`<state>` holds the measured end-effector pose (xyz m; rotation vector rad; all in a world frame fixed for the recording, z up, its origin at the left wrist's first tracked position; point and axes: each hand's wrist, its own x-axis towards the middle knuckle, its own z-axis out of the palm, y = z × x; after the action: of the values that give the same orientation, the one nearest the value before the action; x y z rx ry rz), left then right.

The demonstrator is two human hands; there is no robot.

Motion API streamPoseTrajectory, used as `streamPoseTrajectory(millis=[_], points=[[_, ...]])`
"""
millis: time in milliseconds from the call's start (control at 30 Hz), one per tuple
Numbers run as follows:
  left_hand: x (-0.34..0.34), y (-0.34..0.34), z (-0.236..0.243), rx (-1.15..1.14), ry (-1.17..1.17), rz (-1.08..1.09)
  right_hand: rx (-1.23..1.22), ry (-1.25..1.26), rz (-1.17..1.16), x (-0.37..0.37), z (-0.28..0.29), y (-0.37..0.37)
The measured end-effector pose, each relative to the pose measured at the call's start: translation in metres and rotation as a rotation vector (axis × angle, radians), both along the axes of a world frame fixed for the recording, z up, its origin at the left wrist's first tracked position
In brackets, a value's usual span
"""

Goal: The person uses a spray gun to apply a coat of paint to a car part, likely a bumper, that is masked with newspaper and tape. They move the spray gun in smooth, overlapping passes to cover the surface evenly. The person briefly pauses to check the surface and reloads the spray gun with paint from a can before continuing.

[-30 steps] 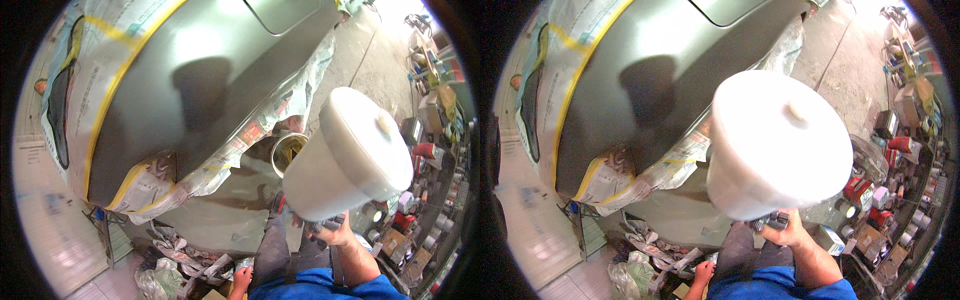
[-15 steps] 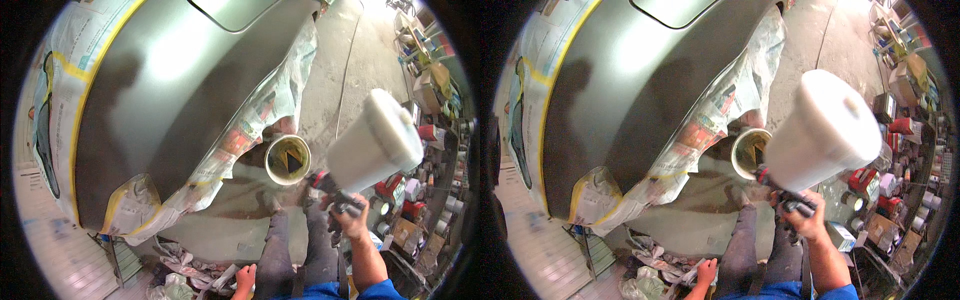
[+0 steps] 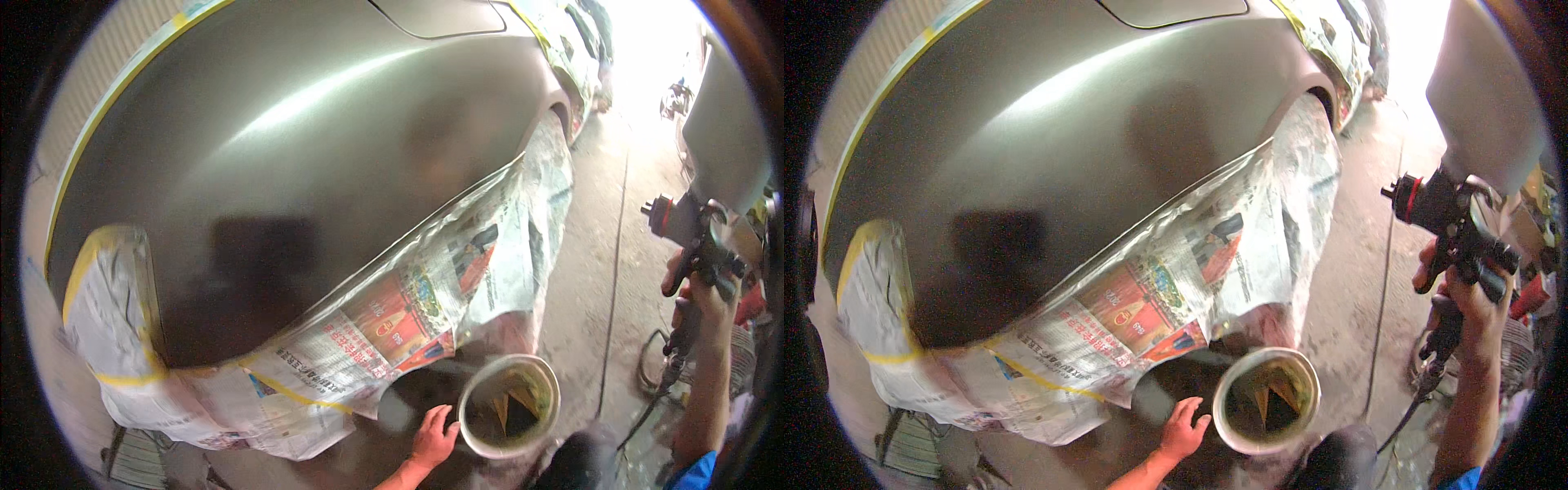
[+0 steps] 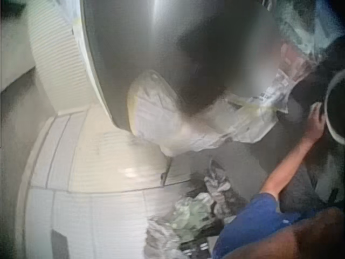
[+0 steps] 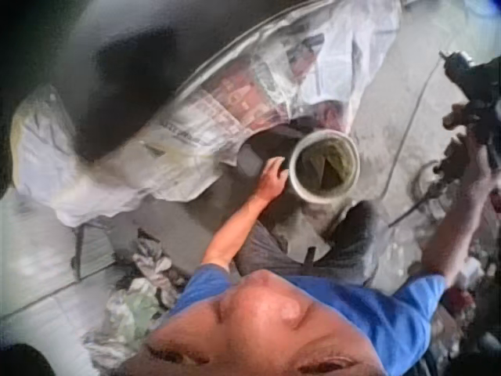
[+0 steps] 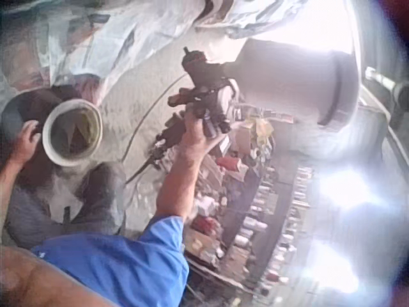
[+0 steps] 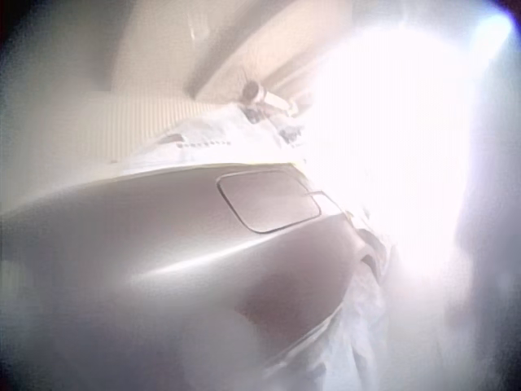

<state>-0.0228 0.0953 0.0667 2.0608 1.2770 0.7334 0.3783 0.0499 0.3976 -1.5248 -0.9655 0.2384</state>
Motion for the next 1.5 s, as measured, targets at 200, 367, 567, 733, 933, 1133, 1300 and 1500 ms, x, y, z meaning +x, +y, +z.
streamPoseTrajectory(millis=[200, 367, 567, 733, 933, 1133, 1300, 1500], points=[[0.030, 0.030, -0.036, -0.021, 0.042, -0.142, 0.106, -0.033, 0.042, -0.028, -0.035, 0.002], [0.031, 0.023, -0.021, -0.051, 0.121, -0.248, 0.188, -0.008, -0.027, -0.046, -0.040, 0.004], [0.026, 0.007, -0.006, -0.002, 0.147, -0.364, 0.197, 0.070, 0.062, -0.085, -0.037, 0.016], [0.021, 0.002, -0.008, 0.074, 0.096, -0.403, 0.313, 0.226, 0.497, -0.139, -0.033, 0.018], [0.013, 0.008, -0.011, 0.091, 0.109, -0.403, 0.186, 0.170, 0.550, -0.159, -0.027, 0.008], [0.009, 0.009, -0.008, 0.121, 0.076, -0.430, 0.170, 0.037, 0.027, -0.104, -0.029, 0.028], [0.009, 0.009, -0.004, 0.101, 0.072, -0.465, 0.244, -0.047, 0.038, -0.105, -0.033, 0.041], [0.005, 0.008, -0.005, 0.126, 0.047, -0.442, 0.159, 0.193, 0.522, -0.187, -0.023, 0.010]])
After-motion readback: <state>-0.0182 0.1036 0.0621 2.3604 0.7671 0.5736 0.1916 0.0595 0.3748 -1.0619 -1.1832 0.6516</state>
